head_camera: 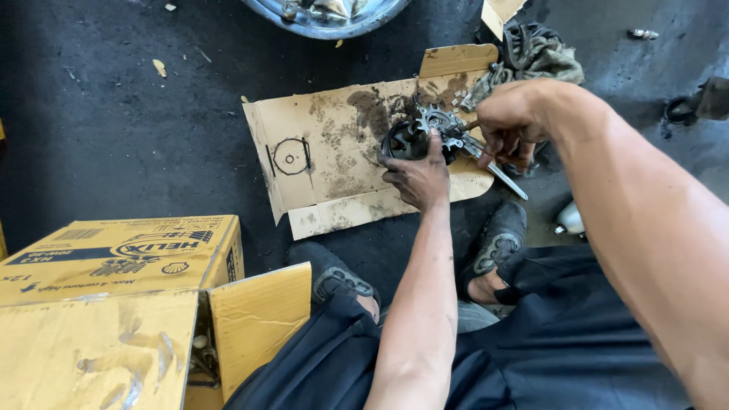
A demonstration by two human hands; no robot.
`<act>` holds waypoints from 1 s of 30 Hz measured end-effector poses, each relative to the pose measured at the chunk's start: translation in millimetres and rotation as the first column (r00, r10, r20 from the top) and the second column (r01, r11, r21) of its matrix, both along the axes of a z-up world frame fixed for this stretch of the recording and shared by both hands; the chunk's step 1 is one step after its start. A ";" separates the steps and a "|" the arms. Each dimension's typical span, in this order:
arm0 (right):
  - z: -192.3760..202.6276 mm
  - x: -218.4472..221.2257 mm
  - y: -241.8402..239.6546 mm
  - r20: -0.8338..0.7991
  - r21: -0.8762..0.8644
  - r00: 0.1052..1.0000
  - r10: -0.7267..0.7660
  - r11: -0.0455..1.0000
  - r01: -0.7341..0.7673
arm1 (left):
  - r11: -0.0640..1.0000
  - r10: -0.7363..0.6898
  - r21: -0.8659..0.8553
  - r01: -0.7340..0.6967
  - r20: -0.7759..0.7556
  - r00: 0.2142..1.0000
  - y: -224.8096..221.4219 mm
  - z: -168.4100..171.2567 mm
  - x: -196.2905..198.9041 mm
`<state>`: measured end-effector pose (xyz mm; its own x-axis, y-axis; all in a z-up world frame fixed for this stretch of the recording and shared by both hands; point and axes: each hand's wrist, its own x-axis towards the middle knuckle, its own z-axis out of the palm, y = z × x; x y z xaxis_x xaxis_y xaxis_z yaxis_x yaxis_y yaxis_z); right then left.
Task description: Disassembling a mechanical pump to inspect internal components using pliers and a wrench
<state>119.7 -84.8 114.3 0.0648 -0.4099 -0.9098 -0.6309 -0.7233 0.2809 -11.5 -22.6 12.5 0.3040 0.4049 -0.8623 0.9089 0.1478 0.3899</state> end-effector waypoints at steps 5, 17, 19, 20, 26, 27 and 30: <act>-22.9 -1.0 -17.0 0.065 0.004 0.997 -0.034 0.999 0.034 | 0.999 0.042 0.001 -0.042 -0.013 0.999 -9.1 -6.1 -0.6; -29.7 -0.2 -12.6 0.114 0.003 0.968 -0.222 0.975 0.224 | 0.997 0.064 0.053 -0.061 -0.063 0.996 -19.0 -5.5 6.9; -30.1 -0.3 -14.2 0.120 0.004 0.974 -0.193 0.981 0.194 | 0.995 0.059 0.081 -0.056 -0.035 0.998 -21.4 -12.0 1.2; -16.7 5.7 -1.5 0.114 0.005 0.975 -0.191 0.981 0.192 | 0.995 0.061 0.083 -0.057 -0.040 0.997 -22.4 -11.4 1.2; -8.9 15.9 13.9 0.043 0.013 0.966 -0.256 0.967 0.255 | 0.988 0.071 0.137 -0.070 -0.001 0.998 -30.9 -18.6 -4.6; -28.3 12.8 -2.1 0.028 -0.010 0.998 -0.054 0.998 0.055 | 0.987 0.071 0.142 -0.072 0.010 0.997 -31.1 -19.1 -5.1; -16.9 12.0 1.1 0.059 0.016 0.997 -0.049 0.999 0.048 | 0.986 0.065 0.155 -0.067 0.018 0.998 -33.0 -22.6 -5.3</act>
